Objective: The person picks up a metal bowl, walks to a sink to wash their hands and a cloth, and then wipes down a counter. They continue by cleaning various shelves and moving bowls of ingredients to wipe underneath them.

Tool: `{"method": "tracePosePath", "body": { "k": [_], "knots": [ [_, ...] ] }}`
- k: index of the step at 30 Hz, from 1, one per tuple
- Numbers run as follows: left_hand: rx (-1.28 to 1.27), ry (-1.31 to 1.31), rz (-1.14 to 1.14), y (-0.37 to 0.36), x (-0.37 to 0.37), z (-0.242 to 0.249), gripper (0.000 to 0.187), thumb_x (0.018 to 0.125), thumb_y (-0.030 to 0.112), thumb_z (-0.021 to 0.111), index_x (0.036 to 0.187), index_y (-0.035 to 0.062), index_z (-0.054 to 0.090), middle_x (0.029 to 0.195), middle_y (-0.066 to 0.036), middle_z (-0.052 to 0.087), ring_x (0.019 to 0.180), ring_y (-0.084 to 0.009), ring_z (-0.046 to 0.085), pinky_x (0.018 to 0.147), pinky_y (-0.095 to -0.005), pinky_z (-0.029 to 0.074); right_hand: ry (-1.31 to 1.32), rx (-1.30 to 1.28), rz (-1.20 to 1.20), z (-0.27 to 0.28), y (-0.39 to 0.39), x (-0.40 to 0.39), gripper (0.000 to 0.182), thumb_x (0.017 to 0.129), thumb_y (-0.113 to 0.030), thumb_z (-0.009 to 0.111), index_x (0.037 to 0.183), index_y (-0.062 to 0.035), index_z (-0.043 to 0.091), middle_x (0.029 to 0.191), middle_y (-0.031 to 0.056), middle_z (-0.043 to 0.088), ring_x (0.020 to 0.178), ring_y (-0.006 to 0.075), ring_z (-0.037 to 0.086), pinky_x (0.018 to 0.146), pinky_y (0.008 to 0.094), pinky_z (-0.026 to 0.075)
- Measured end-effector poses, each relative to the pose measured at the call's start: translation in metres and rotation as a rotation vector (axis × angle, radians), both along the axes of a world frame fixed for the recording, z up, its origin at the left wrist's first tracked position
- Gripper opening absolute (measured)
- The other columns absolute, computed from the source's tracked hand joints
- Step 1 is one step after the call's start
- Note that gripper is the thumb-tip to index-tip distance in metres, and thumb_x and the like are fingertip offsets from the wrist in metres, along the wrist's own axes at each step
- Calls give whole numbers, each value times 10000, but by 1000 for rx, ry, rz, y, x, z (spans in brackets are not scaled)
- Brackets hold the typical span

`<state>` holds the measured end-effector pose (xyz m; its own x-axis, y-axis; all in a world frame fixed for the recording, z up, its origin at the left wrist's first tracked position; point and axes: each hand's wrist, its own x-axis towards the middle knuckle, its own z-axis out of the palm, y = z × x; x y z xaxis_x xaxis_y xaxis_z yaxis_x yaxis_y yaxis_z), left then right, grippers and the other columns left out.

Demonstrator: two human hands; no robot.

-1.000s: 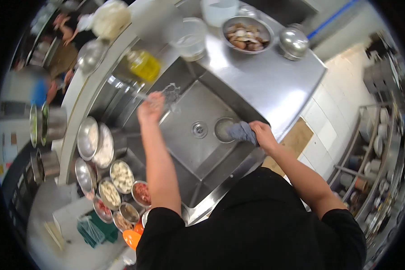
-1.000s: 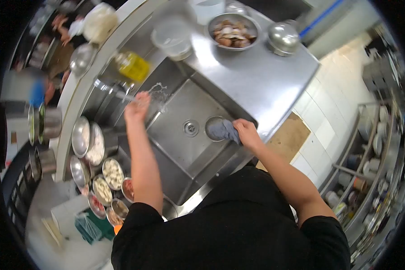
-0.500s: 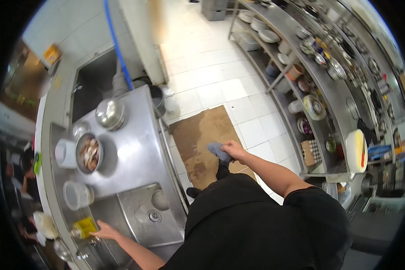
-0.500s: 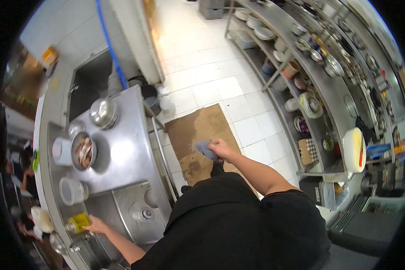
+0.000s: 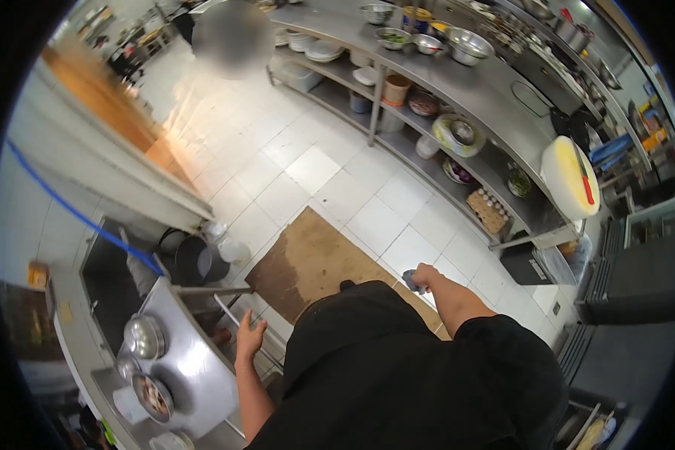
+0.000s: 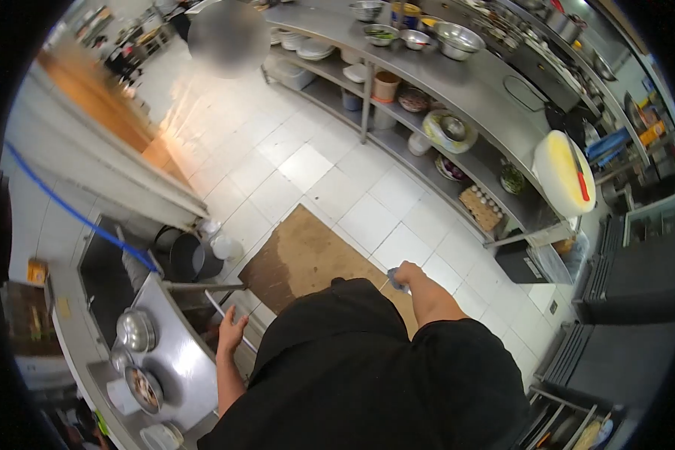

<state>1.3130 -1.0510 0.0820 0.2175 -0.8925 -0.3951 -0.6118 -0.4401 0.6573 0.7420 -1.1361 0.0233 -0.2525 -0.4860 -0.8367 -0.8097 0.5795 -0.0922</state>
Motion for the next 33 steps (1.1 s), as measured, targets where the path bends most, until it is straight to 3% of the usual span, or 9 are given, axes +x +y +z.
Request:
{"method": "tracePosePath", "body": {
  "k": [3,5,9,11,16,19,21,26,33],
  "knots": [
    [272,19,161,10,10,-69,628,846,273,688,1392,14,516,1325,-254,591,1239,-337,576,1022,-398,451,-20,-56,-208,12,-1,-7,378,773,-204,632,1036,59,694,1021,268,704,776,346,730,600,419,583],
    [481,67,79,52,43,-138,418,854,239,664,1178,-25,644,870,-148,673,812,-270,630,741,-402,502,15,-58,-263,14,-7,-6,374,777,-219,630,1033,44,703,1013,236,716,771,323,732,626,416,588],
    [757,29,-198,74,30,-95,387,852,229,664,1140,-28,653,833,-135,665,755,-254,614,694,-394,491,-14,89,-116,-4,-32,-17,341,777,-237,628,973,25,723,947,195,729,736,294,726,635,414,582],
    [771,42,-248,50,26,-90,371,851,224,663,1122,-30,658,814,-129,661,726,-246,607,671,-390,486,6,113,-81,-24,-39,-20,348,775,-254,633,881,66,721,850,209,726,655,301,717,531,409,570],
    [686,65,-252,-78,19,-106,334,848,211,662,1075,-33,670,767,-113,651,655,-225,587,612,-380,473,-40,309,-118,-32,-97,-18,337,847,-310,593,834,-1,726,788,113,738,708,193,691,641,406,543],
    [554,105,-104,-191,19,-119,312,846,204,661,1046,-35,677,739,-104,645,612,-213,575,577,-373,466,-100,331,-180,-59,-146,-20,405,924,-365,568,840,6,705,786,160,714,589,208,672,498,373,510],
    [490,178,168,-267,23,-148,345,834,211,676,1073,-39,685,790,-121,685,659,-217,613,608,-374,487,1,223,-132,-32,-206,-8,424,924,-372,569,871,25,707,860,186,720,638,245,694,558,410,538],
    [367,71,-18,-469,35,-160,517,800,288,674,1213,-22,661,1145,-225,688,1085,-324,657,935,-378,510,98,-215,228,-38,-351,-8,435,906,-422,572,1027,-33,727,1036,233,696,1024,386,667,851,441,541],
    [200,-32,-168,-647,8,-102,539,809,335,658,1245,17,652,1260,-246,630,1202,-365,594,1034,-399,462,-191,-857,-302,92,-569,50,330,936,-333,617,953,-19,715,845,183,713,814,317,689,714,417,513]
  ]
}}
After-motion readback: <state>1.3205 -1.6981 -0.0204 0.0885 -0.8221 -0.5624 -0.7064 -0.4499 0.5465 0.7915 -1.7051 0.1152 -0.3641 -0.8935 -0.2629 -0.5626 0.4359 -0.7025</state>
